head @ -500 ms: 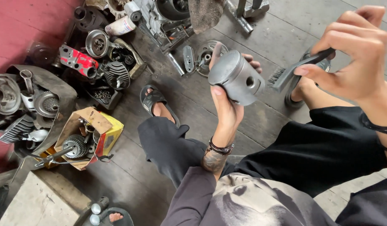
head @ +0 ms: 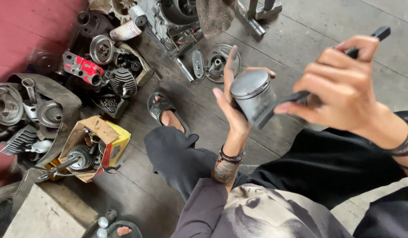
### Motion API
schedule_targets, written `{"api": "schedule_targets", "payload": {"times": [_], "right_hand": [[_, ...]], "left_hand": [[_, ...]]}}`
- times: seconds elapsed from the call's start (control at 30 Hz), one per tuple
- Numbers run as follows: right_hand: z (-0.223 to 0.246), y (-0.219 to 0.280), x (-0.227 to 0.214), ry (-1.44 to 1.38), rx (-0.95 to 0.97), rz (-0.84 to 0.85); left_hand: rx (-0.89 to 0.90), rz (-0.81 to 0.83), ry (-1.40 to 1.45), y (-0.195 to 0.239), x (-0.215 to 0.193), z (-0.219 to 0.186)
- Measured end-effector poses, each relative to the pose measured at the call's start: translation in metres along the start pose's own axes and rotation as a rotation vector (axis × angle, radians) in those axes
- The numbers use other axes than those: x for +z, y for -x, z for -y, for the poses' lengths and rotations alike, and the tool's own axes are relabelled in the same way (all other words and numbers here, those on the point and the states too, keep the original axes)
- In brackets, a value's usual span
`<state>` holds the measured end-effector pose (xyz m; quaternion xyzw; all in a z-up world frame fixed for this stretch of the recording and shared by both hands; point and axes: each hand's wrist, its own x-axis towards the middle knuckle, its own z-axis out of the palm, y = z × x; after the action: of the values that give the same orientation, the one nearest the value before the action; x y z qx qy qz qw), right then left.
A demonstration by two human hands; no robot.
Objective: Cleaning a motorcycle engine piston using a wire brush to remove carbon buildup
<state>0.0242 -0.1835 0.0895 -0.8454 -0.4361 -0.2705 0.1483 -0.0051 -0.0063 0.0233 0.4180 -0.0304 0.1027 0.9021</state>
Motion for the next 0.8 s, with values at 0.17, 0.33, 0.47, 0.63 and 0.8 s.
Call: {"api": "schedule_targets", "payload": {"times": [0.17,0.33,0.47,0.63,0.8], "right_hand": [[-0.01,0.003,0.002,-0.036,0.06,-0.012],[-0.033,0.015,0.009,-0.05,0.098,-0.072],[-0.02,0.008,0.003,-0.124,0.082,0.005],[-0.027,0.008,0.01,-0.114,-0.001,-0.052],[0.0,0.009,0.01,-0.06,-0.079,-0.015]], "left_hand": [[-0.048,0.028,0.236,0.001,-0.012,0.015],[-0.027,0.105,0.223,0.002,-0.016,0.013],[-0.094,0.197,0.369,-0.006,-0.027,0.018],[-0.216,0.349,0.544,0.0,-0.032,0.016],[-0.105,0.207,0.281,-0.001,-0.021,0.002]]}}
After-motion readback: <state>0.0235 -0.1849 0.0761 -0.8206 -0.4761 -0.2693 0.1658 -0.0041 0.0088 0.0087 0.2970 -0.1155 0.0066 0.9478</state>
